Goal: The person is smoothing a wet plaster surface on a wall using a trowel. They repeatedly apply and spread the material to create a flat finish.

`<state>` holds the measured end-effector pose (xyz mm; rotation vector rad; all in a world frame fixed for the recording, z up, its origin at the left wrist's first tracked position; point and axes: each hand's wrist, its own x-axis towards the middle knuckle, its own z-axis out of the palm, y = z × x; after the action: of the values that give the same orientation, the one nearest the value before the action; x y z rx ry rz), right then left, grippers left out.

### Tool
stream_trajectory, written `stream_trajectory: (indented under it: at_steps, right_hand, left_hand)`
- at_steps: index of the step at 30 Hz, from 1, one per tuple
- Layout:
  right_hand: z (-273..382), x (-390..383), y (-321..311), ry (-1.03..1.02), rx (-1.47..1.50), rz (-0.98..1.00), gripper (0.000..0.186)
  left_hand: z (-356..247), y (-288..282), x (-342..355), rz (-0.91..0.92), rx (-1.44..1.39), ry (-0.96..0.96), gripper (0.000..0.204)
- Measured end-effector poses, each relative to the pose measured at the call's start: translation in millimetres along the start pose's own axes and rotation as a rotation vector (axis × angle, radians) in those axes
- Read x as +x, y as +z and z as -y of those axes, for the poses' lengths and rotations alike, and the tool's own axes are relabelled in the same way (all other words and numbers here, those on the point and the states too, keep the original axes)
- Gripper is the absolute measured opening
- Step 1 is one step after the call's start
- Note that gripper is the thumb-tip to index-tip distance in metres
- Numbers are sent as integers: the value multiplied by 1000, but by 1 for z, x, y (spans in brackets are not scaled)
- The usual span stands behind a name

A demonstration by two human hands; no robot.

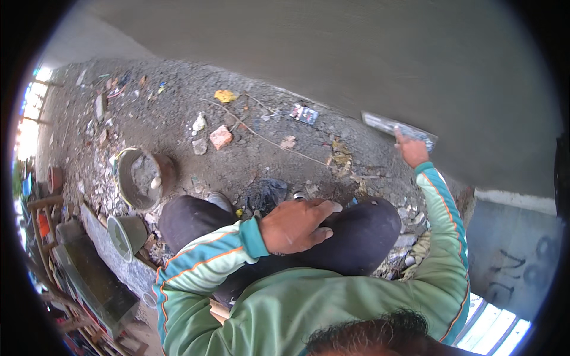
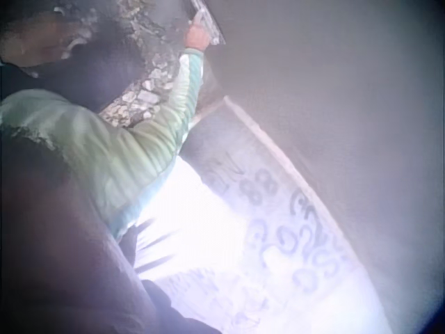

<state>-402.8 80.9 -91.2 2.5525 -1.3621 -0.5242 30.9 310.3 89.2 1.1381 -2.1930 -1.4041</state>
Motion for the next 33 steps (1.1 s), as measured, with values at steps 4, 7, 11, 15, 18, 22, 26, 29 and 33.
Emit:
stream_trajectory:
  at_steps: [4,7,11,15,18,22,26,29,33]
  right_hand:
    - [-28,-38,-45,-62,-33,-329,68]
    - [-39,-29,-82,-126,-143,-453,65]
    - [-27,-23,-201,-57,-170,-770,64]
    - [-45,-19,-304,23,-161,-1045,65]
    - [-71,-37,-367,162,48,-1304,55]
    - [-131,-84,-387,378,553,-1678,47]
    - [-191,-136,-403,344,1064,-1826,39]
    - [-177,-133,-419,464,1050,-1740,34]
    - [-142,-76,-379,506,637,-1464,35]
  left_hand:
    - [1,3,8,82,2,-22,57]
    - [18,13,24,126,108,-34,56]
    - [32,23,34,155,135,-80,53]
    - [60,37,41,183,117,-114,50]
    - [76,38,49,240,184,-203,49]
    - [90,33,66,282,205,-201,54]
    - [80,20,64,277,131,-193,56]
    - [83,19,66,307,99,-173,54]
    - [74,22,61,279,122,-90,55]
